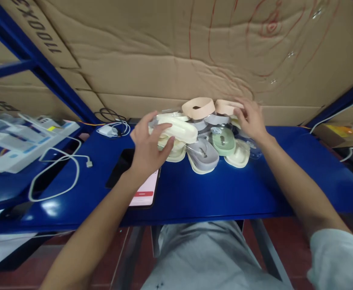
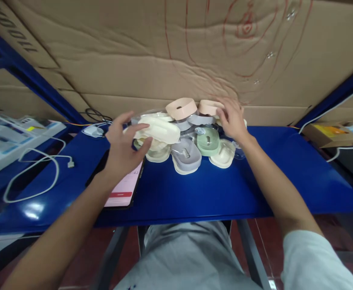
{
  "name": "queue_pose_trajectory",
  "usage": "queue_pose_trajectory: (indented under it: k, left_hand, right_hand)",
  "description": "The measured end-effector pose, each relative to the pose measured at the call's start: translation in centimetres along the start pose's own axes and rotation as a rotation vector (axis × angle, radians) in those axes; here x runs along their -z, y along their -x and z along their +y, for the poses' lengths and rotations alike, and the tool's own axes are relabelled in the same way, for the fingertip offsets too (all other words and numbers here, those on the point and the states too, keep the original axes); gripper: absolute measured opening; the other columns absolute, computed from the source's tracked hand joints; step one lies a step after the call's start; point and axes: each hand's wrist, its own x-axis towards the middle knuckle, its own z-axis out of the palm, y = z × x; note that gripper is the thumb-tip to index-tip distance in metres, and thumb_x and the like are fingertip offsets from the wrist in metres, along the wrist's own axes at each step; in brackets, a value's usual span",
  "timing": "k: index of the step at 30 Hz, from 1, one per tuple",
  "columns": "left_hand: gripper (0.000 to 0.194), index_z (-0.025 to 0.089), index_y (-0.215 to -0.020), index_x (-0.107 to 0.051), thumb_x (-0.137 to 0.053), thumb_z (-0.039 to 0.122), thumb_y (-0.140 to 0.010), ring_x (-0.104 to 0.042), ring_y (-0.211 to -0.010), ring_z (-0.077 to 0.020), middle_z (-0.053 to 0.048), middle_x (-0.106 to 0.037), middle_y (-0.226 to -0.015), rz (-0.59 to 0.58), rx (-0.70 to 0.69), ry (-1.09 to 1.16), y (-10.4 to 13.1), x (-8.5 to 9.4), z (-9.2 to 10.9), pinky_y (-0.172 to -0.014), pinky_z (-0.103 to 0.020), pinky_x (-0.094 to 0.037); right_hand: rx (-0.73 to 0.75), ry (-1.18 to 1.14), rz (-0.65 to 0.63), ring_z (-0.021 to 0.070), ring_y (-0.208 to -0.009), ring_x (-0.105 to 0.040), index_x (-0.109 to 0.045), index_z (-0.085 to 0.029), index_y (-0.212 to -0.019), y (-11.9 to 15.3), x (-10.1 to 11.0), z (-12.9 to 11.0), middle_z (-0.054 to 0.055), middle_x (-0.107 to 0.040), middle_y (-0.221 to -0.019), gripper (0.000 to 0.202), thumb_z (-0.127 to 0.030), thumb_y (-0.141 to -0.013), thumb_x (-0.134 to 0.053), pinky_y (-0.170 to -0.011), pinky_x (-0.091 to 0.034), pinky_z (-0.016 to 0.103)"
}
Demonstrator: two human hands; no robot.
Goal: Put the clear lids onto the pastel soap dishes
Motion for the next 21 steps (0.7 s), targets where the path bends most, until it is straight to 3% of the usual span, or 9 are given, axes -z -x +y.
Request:
queue_pose_trajectory:
  k: [3,6,9,11,15,18,21]
  left_hand:
    - [0.026,0.026,-0.123,-0.073,-0.061,0.040,-0.104,-0.059,-0.138,-0.0320,-0.012,-0.061,-0.146,0.059,-0.016,0.017,-0.2,0.8,0.0,-0.118,-0.052,-0.044]
    - [0.020,0.025,-0.113,-0.073,-0.056,0.032,-0.108,-0.070,-0.115,-0.0258,-0.007,-0.074,-0.116,0.108,-0.004,0.027,0.0,1.4,0.1,-0.106,-0.046,-0.053]
    - [0.013,0.028,-0.111,-0.072,-0.060,0.027,-0.106,-0.074,-0.099,-0.0218,-0.002,-0.077,-0.102,0.113,-0.055,0.032,0.4,2.0,0.0,-0.095,-0.039,-0.056]
    - [0.012,0.031,-0.108,-0.073,-0.063,0.025,-0.102,-0.075,-0.097,-0.0225,0.000,-0.078,-0.099,0.104,-0.080,0.031,0.3,2.2,-0.4,-0.093,-0.039,-0.057]
    - [0.014,0.031,-0.105,-0.074,-0.061,0.029,-0.100,-0.076,-0.098,-0.0259,-0.002,-0.079,-0.105,0.056,-0.078,-0.034,-1.4,2.2,-2.2,-0.091,-0.043,-0.059]
    - [0.017,0.029,-0.109,-0.072,-0.061,0.024,-0.098,-0.076,-0.095,-0.0255,-0.003,-0.079,-0.104,0.059,-0.110,-0.100,-3.0,2.0,-4.1,-0.088,-0.044,-0.060]
    - [0.031,0.033,-0.115,-0.070,-0.055,0.014,-0.096,-0.074,-0.088,-0.0245,-0.001,-0.077,-0.100,0.074,-0.022,-0.158,-3.3,1.7,-6.2,-0.082,-0.043,-0.061]
  right_hand:
    - [-0.002,0.038,0.001,0.0266,-0.145,-0.056,-0.058,-0.014,-0.149,1.1,1.1,0.8,0.020,-0.064,-0.151,0.058,-0.054,-0.115,-0.036,-0.121,-0.040,0.049]
    - [-0.007,0.072,0.078,0.0253,-0.143,-0.058,-0.062,-0.013,-0.143,3.5,2.6,1.2,0.023,-0.066,-0.145,0.053,-0.050,-0.115,-0.037,-0.119,-0.042,0.046]
    - [0.049,0.025,0.151,0.0297,-0.133,-0.065,-0.065,-0.022,-0.141,7.0,3.9,1.2,0.021,-0.072,-0.135,0.038,-0.039,-0.110,-0.051,-0.110,-0.048,0.052]
    - [0.089,-0.030,0.153,0.0341,-0.121,-0.072,-0.065,-0.031,-0.142,9.2,4.2,1.1,0.019,-0.076,-0.125,0.039,-0.032,-0.103,-0.061,-0.101,-0.052,0.057]
    - [0.102,-0.100,0.064,0.0369,-0.105,-0.077,-0.060,-0.048,-0.147,12.2,3.8,0.7,0.011,-0.078,-0.118,0.061,-0.023,-0.093,-0.069,-0.088,-0.056,0.061]
    - [0.053,-0.192,0.019,0.0358,-0.104,-0.077,-0.054,-0.053,-0.153,13.6,3.4,0.2,0.007,-0.079,-0.116,0.074,-0.017,-0.089,-0.067,-0.088,-0.058,0.063]
    - [0.031,-0.277,-0.090,0.0346,-0.101,-0.078,-0.050,-0.055,-0.157,14.8,3.2,-0.2,0.005,-0.080,-0.112,0.086,-0.014,-0.083,-0.068,-0.085,-0.060,0.063]
